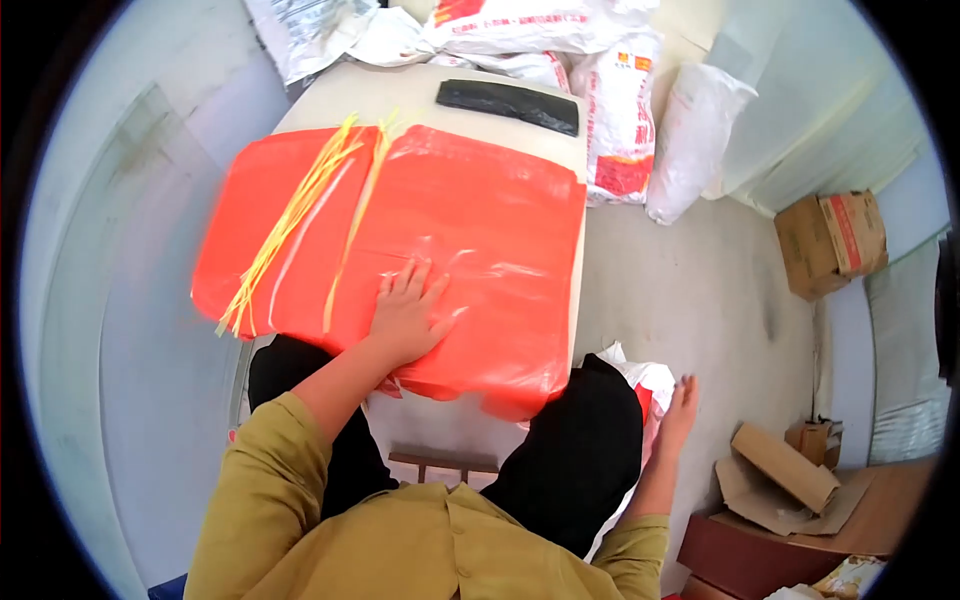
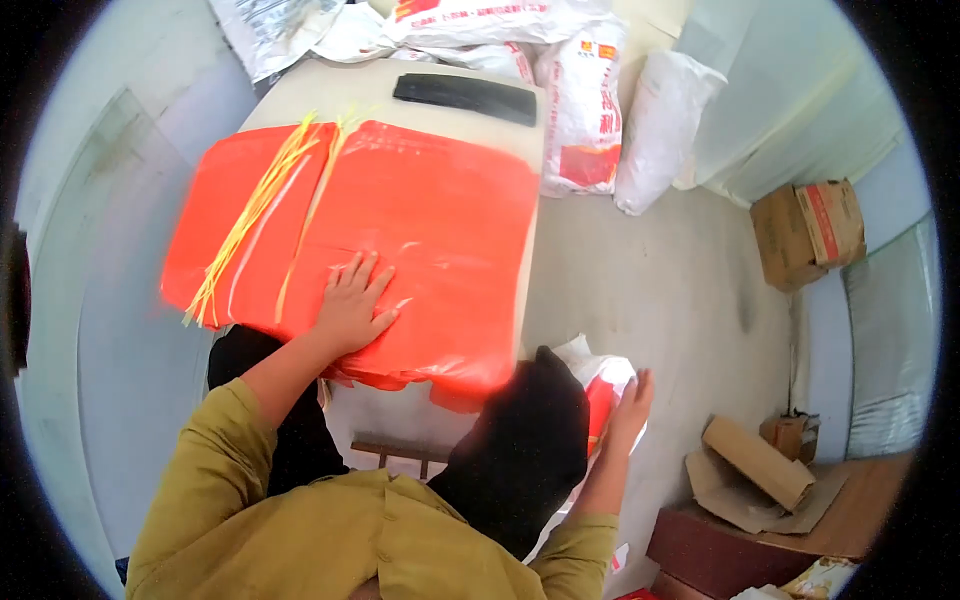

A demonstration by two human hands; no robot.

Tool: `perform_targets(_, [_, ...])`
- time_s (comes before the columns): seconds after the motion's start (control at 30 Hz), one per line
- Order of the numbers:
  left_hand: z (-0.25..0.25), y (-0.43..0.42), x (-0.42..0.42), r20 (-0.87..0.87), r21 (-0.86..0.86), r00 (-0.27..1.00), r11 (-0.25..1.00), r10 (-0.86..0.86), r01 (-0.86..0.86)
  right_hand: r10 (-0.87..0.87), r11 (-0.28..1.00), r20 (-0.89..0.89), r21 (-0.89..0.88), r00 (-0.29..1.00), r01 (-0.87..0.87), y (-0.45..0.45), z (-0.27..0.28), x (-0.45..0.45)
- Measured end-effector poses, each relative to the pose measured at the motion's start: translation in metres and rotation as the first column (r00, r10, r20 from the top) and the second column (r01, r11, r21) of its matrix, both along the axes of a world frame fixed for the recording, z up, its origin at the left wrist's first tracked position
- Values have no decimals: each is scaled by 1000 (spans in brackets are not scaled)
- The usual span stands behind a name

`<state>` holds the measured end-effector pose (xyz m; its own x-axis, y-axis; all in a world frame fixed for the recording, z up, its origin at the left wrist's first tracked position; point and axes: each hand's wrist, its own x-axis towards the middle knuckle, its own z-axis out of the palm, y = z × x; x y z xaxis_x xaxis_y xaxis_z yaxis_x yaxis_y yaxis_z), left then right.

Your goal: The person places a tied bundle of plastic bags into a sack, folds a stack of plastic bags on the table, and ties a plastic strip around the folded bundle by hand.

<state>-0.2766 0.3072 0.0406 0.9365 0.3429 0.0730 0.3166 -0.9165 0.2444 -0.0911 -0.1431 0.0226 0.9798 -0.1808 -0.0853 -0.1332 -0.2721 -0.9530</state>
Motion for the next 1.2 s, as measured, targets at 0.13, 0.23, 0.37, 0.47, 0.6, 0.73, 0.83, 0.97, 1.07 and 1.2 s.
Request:
perform_targets(0.13, [4, 31, -3, -35, -161, 995, 983, -96, 89, 632, 723, 93, -428, 769, -542, 91, 116, -5])
perform_targets(0.23, [3, 56, -11, 28, -165, 998, 984, -56, 60, 919, 155, -116, -773, 377, -615, 185, 138, -45])
perform_targets(0.37, [15, 81, -29, 53, -53, 999, 998, -12, 15, 974, -73, -173, -852, 147, -518, 283, 106, -81])
perform_targets(0.47, [17, 91, -35, 68, -77, 997, 996, -43, 49, 973, 13, -96, -884, 210, -468, 321, 38, -67])
perform_targets(0.6, [0, 101, -31, 71, -44, 992, 993, -103, 107, 981, 6, -79, -903, 178, -431, 337, 8, -37])
perform_targets(0.73, [-1, 114, -22, 37, -33, 996, 996, -79, 80, 986, 36, -40, -895, 161, -444, 347, 10, -25])
perform_targets(0.83, [-6, 121, -16, 62, -61, 994, 994, -86, 90, 947, 35, -111, -896, 301, -443, 349, 12, -26])
perform_targets(0.97, [1, 115, -13, 13, -46, 998, 997, -63, 64, 888, 156, -35, -915, 459, -372, 330, 7, -29])
perform_targets(1.07, [8, 106, -14, -34, 31, 999, 999, -39, 40, 920, 237, 47, -857, 388, -458, 308, 18, -49])
perform_targets(1.2, [8, 98, -18, -77, 79, 997, 996, -32, 38, 966, 8, -116, -880, 232, -475, 301, 18, -71])
